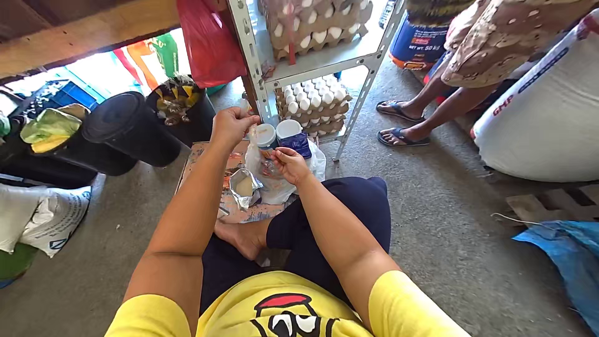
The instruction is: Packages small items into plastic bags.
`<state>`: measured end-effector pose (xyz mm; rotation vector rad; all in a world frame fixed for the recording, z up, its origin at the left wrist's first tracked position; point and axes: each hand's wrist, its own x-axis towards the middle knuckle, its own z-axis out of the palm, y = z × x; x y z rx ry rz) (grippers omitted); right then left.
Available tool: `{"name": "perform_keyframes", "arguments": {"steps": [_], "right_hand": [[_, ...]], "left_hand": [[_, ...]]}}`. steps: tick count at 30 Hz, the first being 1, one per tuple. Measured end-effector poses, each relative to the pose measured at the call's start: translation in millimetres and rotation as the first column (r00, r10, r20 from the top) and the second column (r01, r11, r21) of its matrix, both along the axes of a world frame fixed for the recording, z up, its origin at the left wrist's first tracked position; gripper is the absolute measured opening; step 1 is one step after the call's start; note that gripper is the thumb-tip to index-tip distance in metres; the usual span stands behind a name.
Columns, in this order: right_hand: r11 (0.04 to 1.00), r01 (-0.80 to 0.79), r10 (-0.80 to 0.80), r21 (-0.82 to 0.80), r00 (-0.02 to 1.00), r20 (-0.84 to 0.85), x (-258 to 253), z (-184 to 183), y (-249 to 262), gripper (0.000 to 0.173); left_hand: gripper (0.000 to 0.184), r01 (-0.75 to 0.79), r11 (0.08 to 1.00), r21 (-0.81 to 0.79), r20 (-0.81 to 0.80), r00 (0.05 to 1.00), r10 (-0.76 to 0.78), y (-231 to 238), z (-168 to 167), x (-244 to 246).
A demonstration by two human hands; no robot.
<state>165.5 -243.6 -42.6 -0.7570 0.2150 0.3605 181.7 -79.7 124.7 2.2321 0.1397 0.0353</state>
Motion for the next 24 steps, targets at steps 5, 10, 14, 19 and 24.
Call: {"name": "perform_keyframes", "arguments": {"steps": [5,10,14,19,24], "right_hand": [[0.995,-0.088,0.084,0.047,0.993,0.080,-1,-1,0,0.020],[0.982,-0.178,0.172,0.061,0.981,0.087,-5,6,-1,0.025],[0.986,-0.169,0.169,-0.017,0.972,0.165,-8,3,0,0.016],[0.990,-0.033,0.054,-0.135,0.987,0.155,-7,-2,1,0.015],[0.989,0.007,0.005,-0.146,0.996,0.084,-8,1,2,0.004]], "left_hand": [[0.013,0.067,0.995,0.068,-0.073,0.995,-0.062,-3,5,-4],[0.022,0.059,0.998,-0.023,-0.030,0.998,-0.059,0,-1,-7],[0.016,0.067,0.996,-0.052,-0.052,0.996,-0.070,1,-5,-8],[0.014,0.053,0.997,0.064,0.024,0.998,-0.054,0,-1,-10],[0.036,-0.005,0.990,0.142,0.076,0.997,-0.005,-14,2,-12]]}}
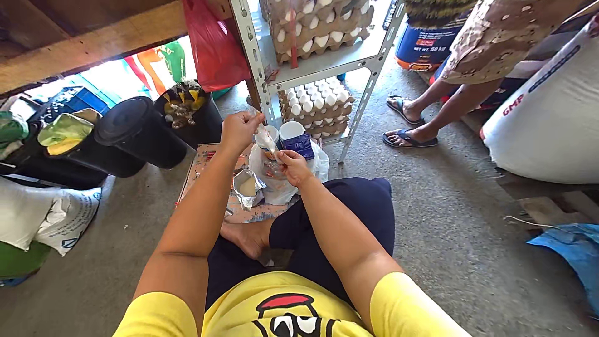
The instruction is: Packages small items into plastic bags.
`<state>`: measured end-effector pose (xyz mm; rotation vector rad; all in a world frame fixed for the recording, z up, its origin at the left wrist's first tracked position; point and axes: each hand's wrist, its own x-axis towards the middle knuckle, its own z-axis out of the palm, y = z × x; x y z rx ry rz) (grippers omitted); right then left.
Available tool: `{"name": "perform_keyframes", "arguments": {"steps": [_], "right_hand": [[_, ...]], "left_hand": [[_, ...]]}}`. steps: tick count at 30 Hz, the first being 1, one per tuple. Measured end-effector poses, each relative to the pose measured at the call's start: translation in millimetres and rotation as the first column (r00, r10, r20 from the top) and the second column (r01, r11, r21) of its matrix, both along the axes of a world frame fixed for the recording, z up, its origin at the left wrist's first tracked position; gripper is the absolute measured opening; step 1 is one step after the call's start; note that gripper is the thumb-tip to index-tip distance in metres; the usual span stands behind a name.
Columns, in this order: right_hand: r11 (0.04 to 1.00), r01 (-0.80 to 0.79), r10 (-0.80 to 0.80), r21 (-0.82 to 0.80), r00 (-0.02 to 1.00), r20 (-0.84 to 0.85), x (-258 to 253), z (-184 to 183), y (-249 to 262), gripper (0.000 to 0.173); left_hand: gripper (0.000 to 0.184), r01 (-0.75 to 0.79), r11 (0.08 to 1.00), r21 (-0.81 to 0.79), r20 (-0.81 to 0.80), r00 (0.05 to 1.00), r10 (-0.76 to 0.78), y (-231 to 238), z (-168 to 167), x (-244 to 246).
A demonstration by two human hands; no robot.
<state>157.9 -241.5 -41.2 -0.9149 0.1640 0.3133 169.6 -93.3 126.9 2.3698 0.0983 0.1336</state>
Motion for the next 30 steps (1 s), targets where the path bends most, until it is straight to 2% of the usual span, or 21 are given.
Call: {"name": "perform_keyframes", "arguments": {"steps": [3,9,14,24,27,30], "right_hand": [[0.999,0.035,-0.036,0.017,0.999,0.013,1,-2,-1,0.002],[0.999,0.017,-0.020,0.044,0.998,0.058,4,-6,-3,0.026],[0.990,-0.012,0.000,0.141,0.996,0.088,7,-8,-2,0.024],[0.964,-0.009,-0.009,0.264,0.998,0.069,6,-7,-2,0.018],[0.950,0.002,-0.027,0.311,0.997,0.076,7,-5,-3,0.018],[0.942,0.022,-0.056,0.335,0.994,0.094,7,-3,-3,0.018]], "left_hand": [[0.034,-0.008,1.000,0.012,0.004,1.000,0.008,-1,-2,3],[0.020,-0.034,0.996,-0.082,-0.023,0.999,0.032,1,4,7],[0.015,-0.066,0.980,-0.188,-0.034,0.998,0.060,5,10,6],[0.030,-0.081,0.961,-0.264,-0.019,0.997,0.079,8,5,3],[0.029,-0.098,0.916,-0.389,-0.032,0.995,0.093,8,-2,3],[0.038,-0.106,0.835,-0.539,-0.118,0.992,0.050,5,-16,-1]]}}
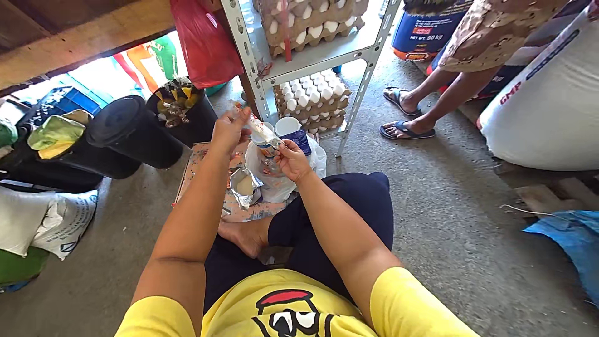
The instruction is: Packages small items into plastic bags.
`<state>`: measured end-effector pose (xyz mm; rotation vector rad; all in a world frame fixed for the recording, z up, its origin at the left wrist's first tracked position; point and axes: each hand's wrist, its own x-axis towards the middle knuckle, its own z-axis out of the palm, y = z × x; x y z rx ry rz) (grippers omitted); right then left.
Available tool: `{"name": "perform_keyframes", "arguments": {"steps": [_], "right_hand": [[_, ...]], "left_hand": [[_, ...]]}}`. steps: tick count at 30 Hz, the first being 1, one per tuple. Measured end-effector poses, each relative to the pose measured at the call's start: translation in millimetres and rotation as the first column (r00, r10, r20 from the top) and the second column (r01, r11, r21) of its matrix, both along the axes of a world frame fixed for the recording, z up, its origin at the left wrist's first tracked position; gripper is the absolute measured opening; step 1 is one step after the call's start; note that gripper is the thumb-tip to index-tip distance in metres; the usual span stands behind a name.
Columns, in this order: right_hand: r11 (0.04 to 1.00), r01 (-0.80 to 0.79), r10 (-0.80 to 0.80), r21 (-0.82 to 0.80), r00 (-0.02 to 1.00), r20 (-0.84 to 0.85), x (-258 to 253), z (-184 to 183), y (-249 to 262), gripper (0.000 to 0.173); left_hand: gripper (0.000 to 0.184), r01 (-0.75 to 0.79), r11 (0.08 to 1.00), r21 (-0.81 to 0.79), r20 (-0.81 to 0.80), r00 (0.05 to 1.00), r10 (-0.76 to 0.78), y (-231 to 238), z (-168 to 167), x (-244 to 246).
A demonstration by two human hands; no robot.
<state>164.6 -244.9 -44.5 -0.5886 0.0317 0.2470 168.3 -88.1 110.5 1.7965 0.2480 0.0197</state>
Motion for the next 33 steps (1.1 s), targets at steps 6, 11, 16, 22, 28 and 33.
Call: {"name": "perform_keyframes", "arguments": {"steps": [6,11,16,22,28,33], "right_hand": [[0.999,0.043,-0.043,-0.026,0.999,0.009,-3,6,0,0.016],[0.999,0.033,-0.033,0.006,0.999,0.043,-2,5,-3,0.021],[0.998,0.017,-0.020,0.056,0.998,0.056,1,5,-2,0.021],[0.999,0.023,-0.025,0.041,0.999,0.040,0,7,-1,0.017],[0.998,0.020,-0.021,0.058,1.000,0.015,1,11,-3,0.020],[0.996,0.047,-0.050,0.076,0.998,0.036,2,9,-2,0.023]], "left_hand": [[0.020,-0.050,0.989,-0.141,-0.099,0.994,0.036,-8,-33,0],[0.017,-0.115,0.962,-0.247,-0.124,0.989,0.086,-8,-32,3],[0.017,-0.123,0.953,-0.275,-0.141,0.986,0.087,-6,-29,2],[0.018,-0.103,0.962,-0.254,-0.158,0.985,0.064,-5,-34,1],[0.018,-0.129,0.957,-0.261,-0.174,0.981,0.085,-7,-41,0],[0.019,-0.161,0.948,-0.275,-0.168,0.979,0.117,-4,-46,1]]}}
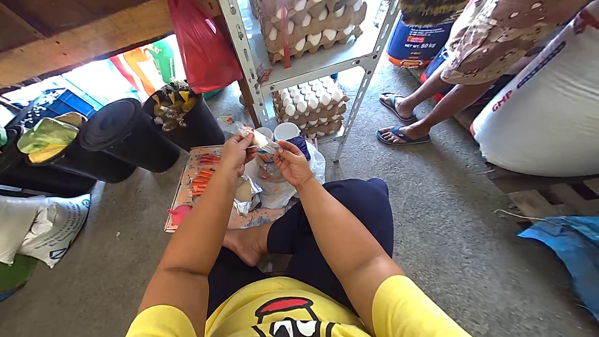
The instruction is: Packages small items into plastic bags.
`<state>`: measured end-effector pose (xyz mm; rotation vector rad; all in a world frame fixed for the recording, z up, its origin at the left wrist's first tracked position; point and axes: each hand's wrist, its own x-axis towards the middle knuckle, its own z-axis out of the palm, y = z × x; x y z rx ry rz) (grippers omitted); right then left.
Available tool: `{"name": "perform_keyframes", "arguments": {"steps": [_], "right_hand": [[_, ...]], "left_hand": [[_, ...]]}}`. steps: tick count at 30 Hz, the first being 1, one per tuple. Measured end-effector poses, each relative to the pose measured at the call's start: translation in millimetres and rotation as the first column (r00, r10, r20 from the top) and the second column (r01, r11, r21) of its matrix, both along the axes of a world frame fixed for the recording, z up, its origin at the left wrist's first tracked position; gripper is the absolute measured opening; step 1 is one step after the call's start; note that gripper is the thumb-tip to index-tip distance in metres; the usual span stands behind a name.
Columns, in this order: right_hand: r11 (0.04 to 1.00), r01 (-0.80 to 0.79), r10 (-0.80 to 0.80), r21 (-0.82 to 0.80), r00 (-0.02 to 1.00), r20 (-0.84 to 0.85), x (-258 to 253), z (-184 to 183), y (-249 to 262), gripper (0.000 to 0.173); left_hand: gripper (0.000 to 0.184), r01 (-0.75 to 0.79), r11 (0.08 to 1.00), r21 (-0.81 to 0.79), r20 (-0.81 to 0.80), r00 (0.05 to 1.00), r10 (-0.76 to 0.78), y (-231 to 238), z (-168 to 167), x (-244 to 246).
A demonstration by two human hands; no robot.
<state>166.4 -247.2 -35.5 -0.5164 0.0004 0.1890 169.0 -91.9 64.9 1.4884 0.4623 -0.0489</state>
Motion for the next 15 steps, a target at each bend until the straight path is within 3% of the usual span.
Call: {"name": "perform_keyframes", "arguments": {"steps": [9,15], "right_hand": [[1.000,-0.016,0.016,0.004,0.997,0.081,0,-1,-1,0.028],[0.999,0.001,-0.002,0.034,0.999,0.044,1,0,-2,0.024]], "left_hand": [[0.017,-0.016,0.999,-0.030,0.007,1.000,0.017,4,-3,3],[0.017,-0.029,0.995,-0.091,-0.026,0.999,0.027,2,-12,4]]}}
